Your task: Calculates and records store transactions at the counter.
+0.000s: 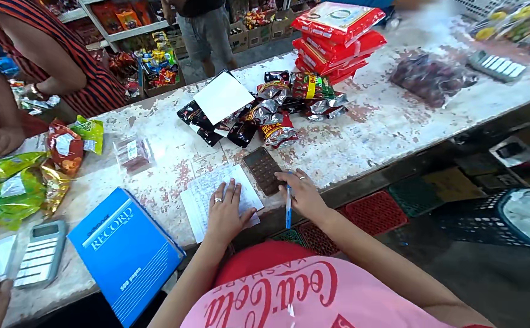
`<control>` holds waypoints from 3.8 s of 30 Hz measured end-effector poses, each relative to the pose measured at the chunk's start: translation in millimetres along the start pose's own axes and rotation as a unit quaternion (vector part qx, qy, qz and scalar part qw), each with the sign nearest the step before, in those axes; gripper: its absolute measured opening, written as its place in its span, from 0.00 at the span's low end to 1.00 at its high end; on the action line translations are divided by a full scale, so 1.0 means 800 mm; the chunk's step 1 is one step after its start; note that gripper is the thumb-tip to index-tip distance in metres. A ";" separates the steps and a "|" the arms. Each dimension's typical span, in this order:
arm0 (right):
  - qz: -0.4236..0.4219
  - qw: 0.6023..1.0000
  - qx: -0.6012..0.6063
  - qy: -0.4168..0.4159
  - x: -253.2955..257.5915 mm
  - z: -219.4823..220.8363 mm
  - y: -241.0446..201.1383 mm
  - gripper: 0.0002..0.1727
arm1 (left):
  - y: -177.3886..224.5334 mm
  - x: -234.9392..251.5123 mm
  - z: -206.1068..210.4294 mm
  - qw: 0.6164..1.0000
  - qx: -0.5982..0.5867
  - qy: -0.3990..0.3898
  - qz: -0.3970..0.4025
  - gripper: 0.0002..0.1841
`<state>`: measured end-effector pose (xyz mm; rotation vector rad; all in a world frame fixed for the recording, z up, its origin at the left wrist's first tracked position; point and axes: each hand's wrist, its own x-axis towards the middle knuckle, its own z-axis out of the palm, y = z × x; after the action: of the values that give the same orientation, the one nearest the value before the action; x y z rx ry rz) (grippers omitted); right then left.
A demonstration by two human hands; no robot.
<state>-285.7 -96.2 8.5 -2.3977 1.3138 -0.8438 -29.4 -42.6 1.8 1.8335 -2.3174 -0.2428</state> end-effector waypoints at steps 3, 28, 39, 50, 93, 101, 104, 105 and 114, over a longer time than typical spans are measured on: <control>0.015 1.000 0.003 -0.006 -0.004 -0.004 0.011 0.22 | -0.001 0.001 0.002 1.000 -0.001 0.008 -0.001 0.47; 0.009 0.994 -0.042 -0.104 0.080 0.041 -0.034 0.28 | 0.014 0.016 -0.036 0.991 -0.015 -0.113 -0.074 0.44; 0.027 0.996 0.066 0.059 0.041 0.016 -0.001 0.18 | -0.001 0.021 -0.014 0.995 -0.021 -0.065 -0.066 0.49; -0.014 0.999 -0.005 0.033 0.026 0.018 -0.017 0.18 | -0.005 0.022 -0.009 0.997 -0.020 -0.043 -0.054 0.47; -0.013 0.999 -0.017 -0.045 0.039 0.026 -0.045 0.17 | -0.003 0.015 -0.014 0.997 -0.040 -0.050 -0.042 0.40; -0.004 1.000 0.008 -0.010 0.010 0.013 -0.017 0.17 | -0.005 0.010 -0.009 0.998 -0.056 -0.021 -0.017 0.38; 0.011 0.998 0.041 0.049 0.000 0.005 0.001 0.18 | -0.003 0.010 -0.010 0.998 -0.055 -0.031 -0.016 0.39; 0.021 0.998 0.031 0.050 -0.001 0.002 0.005 0.18 | -0.002 0.010 -0.012 0.997 -0.054 -0.042 -0.020 0.40; -0.017 1.000 0.008 -0.005 -0.001 0.014 -0.024 0.19 | -0.003 0.003 -0.010 0.998 -0.038 -0.044 -0.004 0.50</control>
<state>-266.4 -85.7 9.1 -2.4141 1.2612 -0.8475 -26.1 -45.3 8.9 1.8304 -2.3236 -0.4142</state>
